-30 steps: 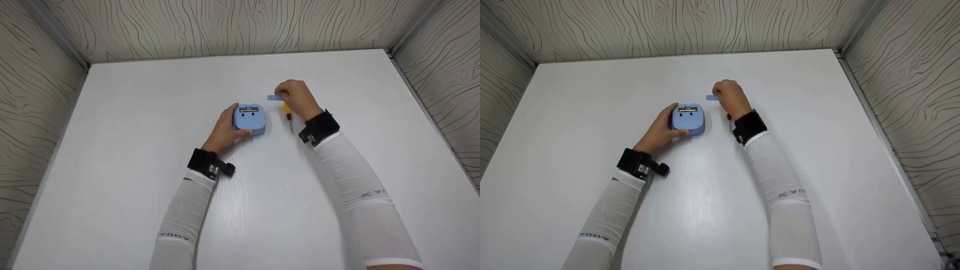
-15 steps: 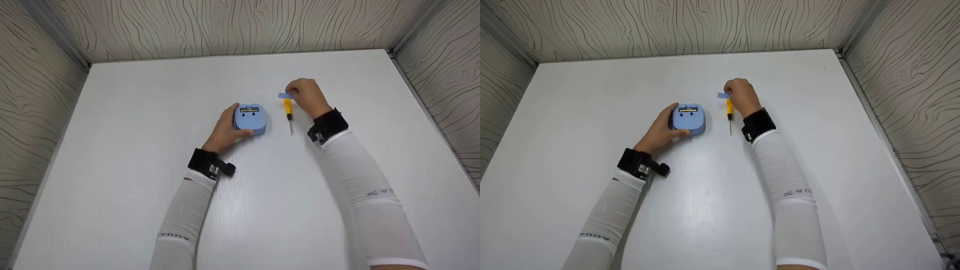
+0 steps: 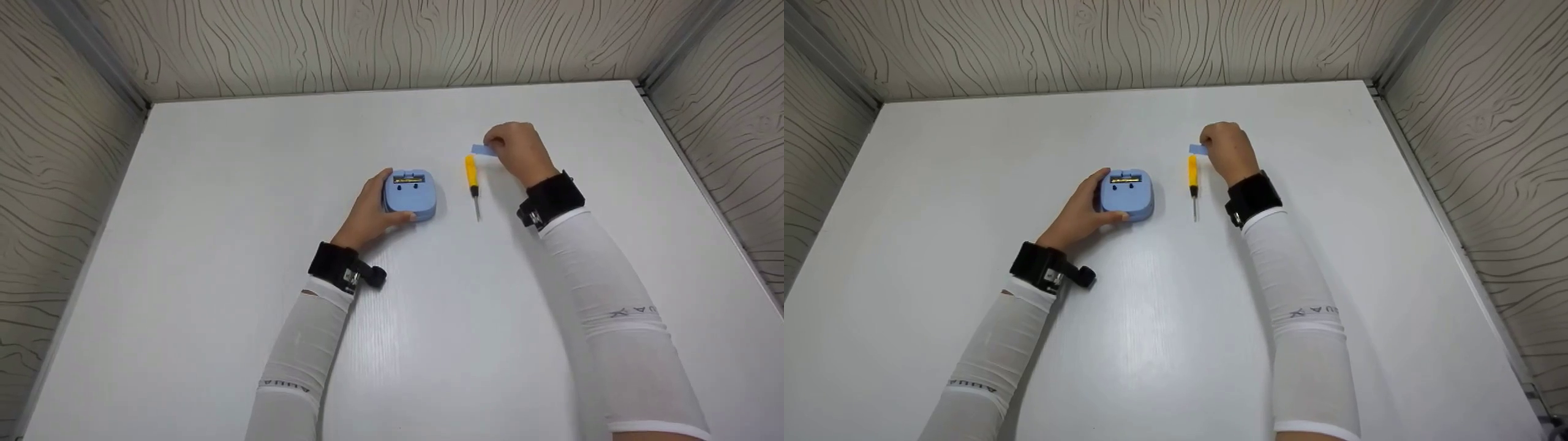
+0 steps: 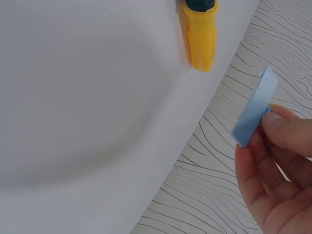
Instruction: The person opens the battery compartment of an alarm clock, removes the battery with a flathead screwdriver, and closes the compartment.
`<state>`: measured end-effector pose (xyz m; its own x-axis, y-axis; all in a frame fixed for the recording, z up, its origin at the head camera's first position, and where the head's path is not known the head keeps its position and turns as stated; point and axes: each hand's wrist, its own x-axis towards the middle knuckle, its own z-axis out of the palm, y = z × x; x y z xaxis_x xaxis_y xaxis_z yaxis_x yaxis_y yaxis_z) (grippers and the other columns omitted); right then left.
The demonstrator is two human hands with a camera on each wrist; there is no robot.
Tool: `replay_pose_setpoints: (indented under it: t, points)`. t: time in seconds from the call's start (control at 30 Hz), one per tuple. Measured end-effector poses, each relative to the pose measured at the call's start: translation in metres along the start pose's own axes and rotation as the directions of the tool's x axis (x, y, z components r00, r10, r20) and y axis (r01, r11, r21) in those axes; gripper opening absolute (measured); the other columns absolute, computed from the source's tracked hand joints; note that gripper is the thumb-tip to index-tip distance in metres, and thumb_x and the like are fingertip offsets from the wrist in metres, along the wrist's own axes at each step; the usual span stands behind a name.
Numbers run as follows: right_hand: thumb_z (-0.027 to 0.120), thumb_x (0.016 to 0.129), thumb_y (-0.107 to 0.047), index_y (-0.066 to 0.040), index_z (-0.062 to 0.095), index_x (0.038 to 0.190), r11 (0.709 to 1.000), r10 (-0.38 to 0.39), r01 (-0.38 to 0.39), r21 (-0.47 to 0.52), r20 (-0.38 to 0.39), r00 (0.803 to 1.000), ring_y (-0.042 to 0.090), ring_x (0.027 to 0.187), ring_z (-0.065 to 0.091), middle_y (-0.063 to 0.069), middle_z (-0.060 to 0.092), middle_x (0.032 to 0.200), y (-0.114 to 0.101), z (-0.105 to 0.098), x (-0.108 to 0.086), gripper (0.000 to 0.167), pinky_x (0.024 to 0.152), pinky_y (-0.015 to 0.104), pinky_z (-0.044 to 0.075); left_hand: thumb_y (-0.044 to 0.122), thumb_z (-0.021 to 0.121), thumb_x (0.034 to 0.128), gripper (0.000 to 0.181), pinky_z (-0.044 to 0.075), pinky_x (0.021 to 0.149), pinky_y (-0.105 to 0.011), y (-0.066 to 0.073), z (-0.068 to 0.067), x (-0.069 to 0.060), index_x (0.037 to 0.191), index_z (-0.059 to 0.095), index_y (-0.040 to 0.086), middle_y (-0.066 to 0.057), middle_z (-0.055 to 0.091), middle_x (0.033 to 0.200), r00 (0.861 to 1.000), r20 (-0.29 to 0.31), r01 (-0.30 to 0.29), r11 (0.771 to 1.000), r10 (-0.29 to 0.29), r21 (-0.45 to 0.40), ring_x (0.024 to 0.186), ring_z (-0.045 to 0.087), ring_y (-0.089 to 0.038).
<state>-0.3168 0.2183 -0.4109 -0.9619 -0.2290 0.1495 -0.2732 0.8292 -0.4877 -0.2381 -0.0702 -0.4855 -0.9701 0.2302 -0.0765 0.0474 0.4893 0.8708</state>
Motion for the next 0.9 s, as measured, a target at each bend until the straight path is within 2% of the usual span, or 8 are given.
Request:
replay_pose_setpoints:
  t: [0.23,0.47,0.9]
  points:
    - [0.056,0.099,0.005,0.007,0.074,0.11,1.0,0.012,-0.012,-0.009,-0.016,1.0,0.037,0.105,0.065,0.024,0.071,0.112,0.004,-0.006,0.002,0.021,0.097,0.049,0.052,0.03,0.086,0.0832,0.104,0.023,0.122,-0.037,-0.001,0.0,0.0,0.162,0.021,0.012,-0.011,0.028,0.164,1.0,-0.001,0.0,1.0,0.0,-0.003,0.151,0.025,-0.024]
    - [0.057,0.099,0.006,0.008,0.074,0.11,0.999,0.038,-0.039,-0.021,-0.031,0.999,0.038,0.109,0.065,0.025,0.071,0.114,0.012,-0.013,0.007,0.02,0.097,0.049,0.052,0.032,0.086,0.083,0.105,0.023,0.122,-0.036,-0.003,0.0,0.001,0.162,0.021,0.009,-0.013,0.029,0.162,1.0,0.004,-0.023,1.0,0.023,0.012,0.15,0.027,-0.024]
    - [0.054,0.099,0.006,0.009,0.073,0.111,0.996,0.078,-0.08,-0.044,-0.047,0.996,0.041,0.109,0.064,0.026,0.07,0.115,0.023,-0.025,0.017,0.023,0.098,0.051,0.051,0.031,0.087,0.0822,0.106,0.023,0.122,-0.037,-0.001,0.0,0.001,0.162,0.021,0.011,-0.012,0.029,0.163,1.0,0.0,-0.015,1.0,0.015,0.008,0.15,0.027,-0.024]
